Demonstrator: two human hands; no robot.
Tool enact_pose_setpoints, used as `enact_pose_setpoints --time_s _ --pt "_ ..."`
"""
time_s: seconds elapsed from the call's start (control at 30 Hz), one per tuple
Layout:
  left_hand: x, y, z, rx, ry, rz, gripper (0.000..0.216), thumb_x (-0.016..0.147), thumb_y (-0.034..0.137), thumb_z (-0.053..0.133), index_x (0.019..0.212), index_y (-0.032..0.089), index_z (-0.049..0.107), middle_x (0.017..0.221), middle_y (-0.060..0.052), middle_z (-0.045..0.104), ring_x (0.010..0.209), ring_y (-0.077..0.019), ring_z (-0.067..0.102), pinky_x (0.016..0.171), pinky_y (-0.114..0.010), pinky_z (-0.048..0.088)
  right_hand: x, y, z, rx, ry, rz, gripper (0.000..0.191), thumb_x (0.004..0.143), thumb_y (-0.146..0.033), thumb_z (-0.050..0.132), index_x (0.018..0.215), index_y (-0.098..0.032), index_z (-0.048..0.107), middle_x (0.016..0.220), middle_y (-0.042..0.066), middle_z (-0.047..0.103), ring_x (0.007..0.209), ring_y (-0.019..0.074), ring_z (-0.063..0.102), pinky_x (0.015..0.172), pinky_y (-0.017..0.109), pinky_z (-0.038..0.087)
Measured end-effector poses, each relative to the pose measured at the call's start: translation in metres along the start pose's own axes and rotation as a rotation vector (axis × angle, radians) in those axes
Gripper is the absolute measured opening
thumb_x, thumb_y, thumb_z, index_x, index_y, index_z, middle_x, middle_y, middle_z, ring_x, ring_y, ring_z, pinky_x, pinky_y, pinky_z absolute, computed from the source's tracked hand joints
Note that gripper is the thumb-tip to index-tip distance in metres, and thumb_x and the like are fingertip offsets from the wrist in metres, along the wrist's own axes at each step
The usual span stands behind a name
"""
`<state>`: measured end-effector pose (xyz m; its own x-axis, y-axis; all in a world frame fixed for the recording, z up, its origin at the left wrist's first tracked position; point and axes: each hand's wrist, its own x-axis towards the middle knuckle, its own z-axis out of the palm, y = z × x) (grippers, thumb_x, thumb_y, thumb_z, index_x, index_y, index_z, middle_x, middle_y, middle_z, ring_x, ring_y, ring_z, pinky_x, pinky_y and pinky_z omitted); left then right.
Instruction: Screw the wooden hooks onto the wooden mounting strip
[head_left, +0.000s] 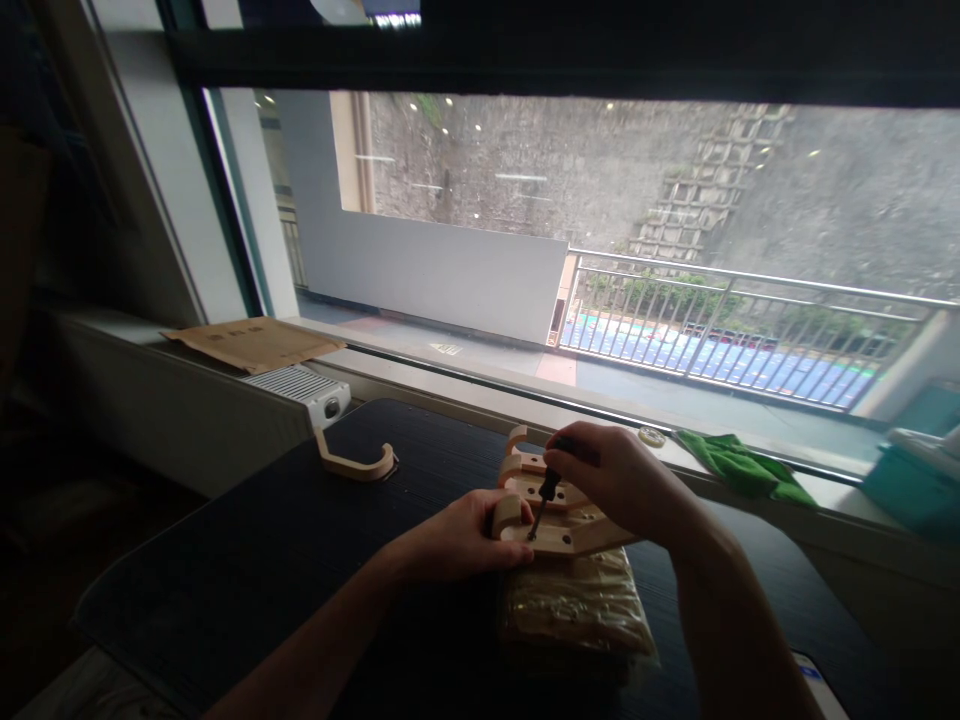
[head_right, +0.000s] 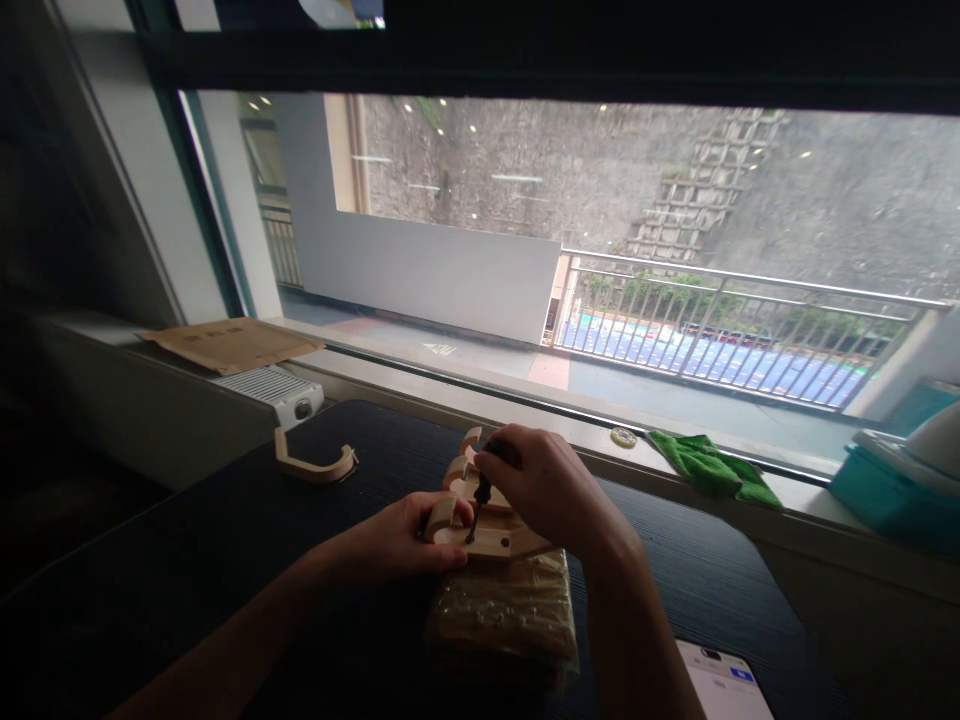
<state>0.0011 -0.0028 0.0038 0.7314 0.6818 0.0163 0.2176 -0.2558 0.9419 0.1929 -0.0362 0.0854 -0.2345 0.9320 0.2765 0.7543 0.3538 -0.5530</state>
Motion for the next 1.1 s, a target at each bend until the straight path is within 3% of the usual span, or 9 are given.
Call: enact_pose_setpoints --time_s 0.13,0.37,0.57,0.83,1.1 --pt "0.0 0.0 0.0 0.035 0.011 0.006 0.027 0.07 0.034 0.067 0.088 0.016 0.057 0.072 0.004 0.046 0.065 -0.0112 0.042 0.059 -0.022 0.036 0.003 0.005 0.003 -0.028 0.043 0.036 0.031 0.082 -0.045 0.053 0.084 -0.017 0.066 0.069 0.002 0.064 0.06 0.0126 0.053 0.054 0.025 0.038" --pt "0.0 -0.001 0.0 -0.008 0.005 0.002 0.026 0.07 0.032 0.067 0.087 0.016 0.055 0.072 0.004 0.048 0.065 -0.0108 0.043 0.061 -0.021 0.036 -0.001 -0.008 0.005 -0.037 0.036 -0.06 0.023 0.082 -0.03 0.053 0.101 -0.025 0.064 0.069 -0.003 0.062 0.059 0.0108 0.052 0.055 0.023 0.036" --pt "0.0 0.0 0.0 0.021 0.016 -0.003 0.025 0.07 0.032 0.067 0.085 0.016 0.056 0.072 0.003 0.049 0.066 -0.0116 0.045 0.061 -0.022 0.038 -0.004 -0.015 0.004 0.012 -0.004 -0.114 0.019 0.085 -0.03 0.05 0.092 -0.023 0.066 0.072 -0.002 0.065 0.063 0.0111 0.055 0.06 0.023 0.038" --pt "0.001 0.0 0.0 -0.01 0.007 -0.013 0.028 0.069 0.032 0.068 0.089 0.016 0.056 0.073 0.004 0.047 0.065 -0.0111 0.043 0.06 -0.022 0.036 0.003 -0.007 0.006 -0.135 0.104 0.016 0.024 0.083 -0.042 0.052 0.079 -0.021 0.064 0.06 -0.002 0.06 0.054 0.0116 0.049 0.05 0.024 0.031" --pt "-0.001 0.002 -0.002 0.019 -0.018 0.015 0.018 0.072 0.029 0.065 0.08 0.015 0.056 0.071 0.004 0.049 0.066 -0.0112 0.043 0.061 -0.022 0.036 -0.008 -0.029 0.011 -0.097 0.01 -0.101 0.023 0.085 -0.034 0.049 0.098 -0.027 0.067 0.079 0.001 0.067 0.071 0.0151 0.058 0.062 0.025 0.038"
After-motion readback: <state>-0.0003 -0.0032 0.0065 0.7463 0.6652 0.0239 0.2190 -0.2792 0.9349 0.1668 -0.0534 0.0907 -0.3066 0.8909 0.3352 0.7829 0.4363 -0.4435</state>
